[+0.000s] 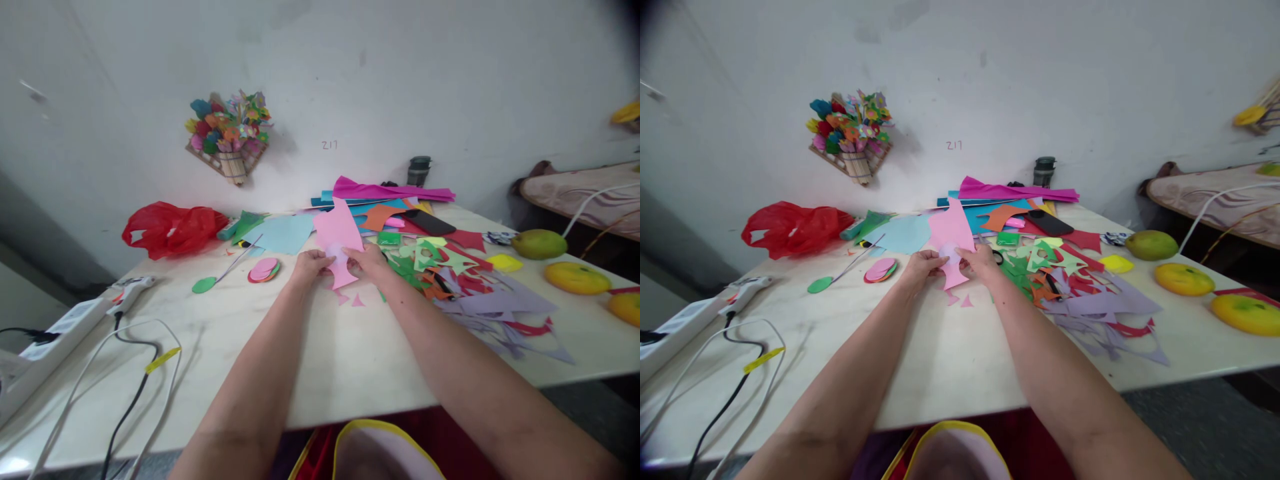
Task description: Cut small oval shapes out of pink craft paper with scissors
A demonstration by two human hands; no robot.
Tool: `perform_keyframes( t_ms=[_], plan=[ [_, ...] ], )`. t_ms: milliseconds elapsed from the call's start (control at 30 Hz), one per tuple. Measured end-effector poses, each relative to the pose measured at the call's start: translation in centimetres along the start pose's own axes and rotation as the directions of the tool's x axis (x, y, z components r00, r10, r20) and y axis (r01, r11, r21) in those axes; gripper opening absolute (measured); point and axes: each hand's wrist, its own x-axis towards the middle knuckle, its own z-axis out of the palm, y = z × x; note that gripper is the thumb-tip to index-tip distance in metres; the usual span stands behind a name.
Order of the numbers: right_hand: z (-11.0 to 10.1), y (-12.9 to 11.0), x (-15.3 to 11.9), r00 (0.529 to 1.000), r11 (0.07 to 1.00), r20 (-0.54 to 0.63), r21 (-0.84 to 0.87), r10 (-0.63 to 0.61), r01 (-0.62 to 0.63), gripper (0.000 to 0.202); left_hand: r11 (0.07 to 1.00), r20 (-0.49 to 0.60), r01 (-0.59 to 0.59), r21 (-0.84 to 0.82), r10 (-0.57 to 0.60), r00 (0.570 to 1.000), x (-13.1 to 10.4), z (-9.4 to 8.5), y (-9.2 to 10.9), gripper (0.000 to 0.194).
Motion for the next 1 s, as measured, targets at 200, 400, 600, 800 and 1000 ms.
perform_keyframes(
  t_ms=[200, 400, 600, 800, 1000],
  plan=[
    [0.05, 0.28, 0.19, 1.0, 1.0, -0.003, 0.016, -0.003, 0.003, 0.02, 1.0, 0.09, 0.005, -0.023, -0.003, 0.996, -0.05, -0.29, -0.35, 0.043],
    [0.05, 0.08, -0.03, 1.0, 1.0, 0.014, 0.025, -0.017, 0.017, 0.02, 1.0, 0.107, 0.018, -0.017, -0.016, 0.994, -0.08, -0.27, -0.48, 0.046],
    [-0.05, 0.19, 0.03, 1.0, 0.999, -0.008, 0.023, -0.027, 0.028, 0.018, 0.999, 0.103, 0.016, -0.028, -0.013, 0.995, -0.21, -0.04, -0.24, 0.045],
    [-0.01, -0.12, -0.3, 1.0, 1.0, -0.02, 0.015, -0.015, 0.016, 0.017, 0.999, 0.094, 0.02, -0.03, -0.017, 0.995, -0.39, 0.09, 0.01, 0.047],
    [0.06, -0.32, -0.38, 1.0, 1.0, -0.027, 0.005, -0.014, 0.014, 0.018, 0.999, 0.079, 0.045, 0.012, -0.046, 0.996, -0.28, 0.07, -0.09, 0.047]
  ],
)
